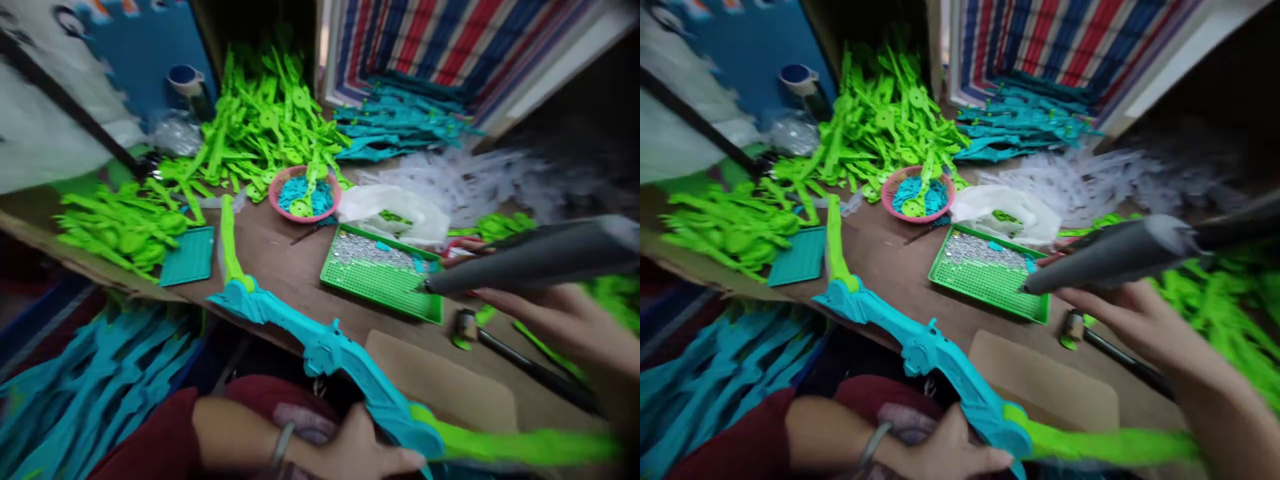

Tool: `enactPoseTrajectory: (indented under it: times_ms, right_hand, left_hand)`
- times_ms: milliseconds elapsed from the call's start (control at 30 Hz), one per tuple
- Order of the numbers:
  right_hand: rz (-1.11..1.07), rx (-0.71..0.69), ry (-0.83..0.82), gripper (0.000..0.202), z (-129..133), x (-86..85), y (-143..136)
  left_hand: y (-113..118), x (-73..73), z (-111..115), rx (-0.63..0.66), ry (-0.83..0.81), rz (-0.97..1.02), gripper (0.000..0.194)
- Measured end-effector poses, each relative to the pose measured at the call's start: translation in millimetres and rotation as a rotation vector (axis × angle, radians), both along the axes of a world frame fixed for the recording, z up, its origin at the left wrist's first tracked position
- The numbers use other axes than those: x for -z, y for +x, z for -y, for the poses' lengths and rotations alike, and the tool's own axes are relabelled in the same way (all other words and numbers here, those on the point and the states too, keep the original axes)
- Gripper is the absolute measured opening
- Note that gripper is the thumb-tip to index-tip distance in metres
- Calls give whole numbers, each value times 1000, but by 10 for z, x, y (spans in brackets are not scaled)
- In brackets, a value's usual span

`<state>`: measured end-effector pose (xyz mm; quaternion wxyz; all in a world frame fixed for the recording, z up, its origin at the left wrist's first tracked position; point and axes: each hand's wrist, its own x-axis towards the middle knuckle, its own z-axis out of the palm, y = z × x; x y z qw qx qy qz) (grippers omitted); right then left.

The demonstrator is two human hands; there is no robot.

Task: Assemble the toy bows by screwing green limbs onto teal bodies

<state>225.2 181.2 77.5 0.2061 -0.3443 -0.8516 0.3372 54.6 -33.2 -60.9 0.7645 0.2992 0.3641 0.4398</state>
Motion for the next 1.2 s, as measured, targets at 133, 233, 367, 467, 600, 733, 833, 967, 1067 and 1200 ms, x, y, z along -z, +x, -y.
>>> enactPoseTrajectory:
  times_ms: [133, 233, 367, 467, 600, 733, 833, 967, 1067, 1200]
  right_hand:
    - [-61, 140, -261, 31, -275, 49, -113]
    - [-182, 179, -255, 52, -289, 201, -207]
    - [-436, 422, -51, 51, -339, 602, -446]
    - [-632, 611, 69, 50, -431, 884, -583]
    - [-851, 617, 127, 40, -499, 967, -568]
    - [-931, 576, 156, 32, -512, 838, -527]
    - [-974, 543, 143, 33, -486, 783, -575]
    - [-947, 450, 76, 28, -338, 789, -577]
    - [-869, 379, 66, 12, -181, 788, -469]
    - [-745, 379, 58, 20, -19, 748, -303]
  left_hand:
    - [91, -8, 71, -63, -182, -17, 47]
    - [252, 101, 118, 18, -421, 109, 51]
    - [514, 234, 132, 92, -715, 260, 71]
    - [380, 104, 14, 431, -757, 150, 79]
    - [-358, -415, -441, 937, 18, -189, 51]
    - [-892, -712, -1342, 532, 791, -896, 36]
    - [-930, -621, -2133, 514, 1095, -1457, 34]
    - [-766, -469, -2690, 385, 991, -1925, 34]
    - [-678, -440, -2610, 311, 959, -2007, 43]
    - [-806, -450, -2383, 328, 921, -2078, 42]
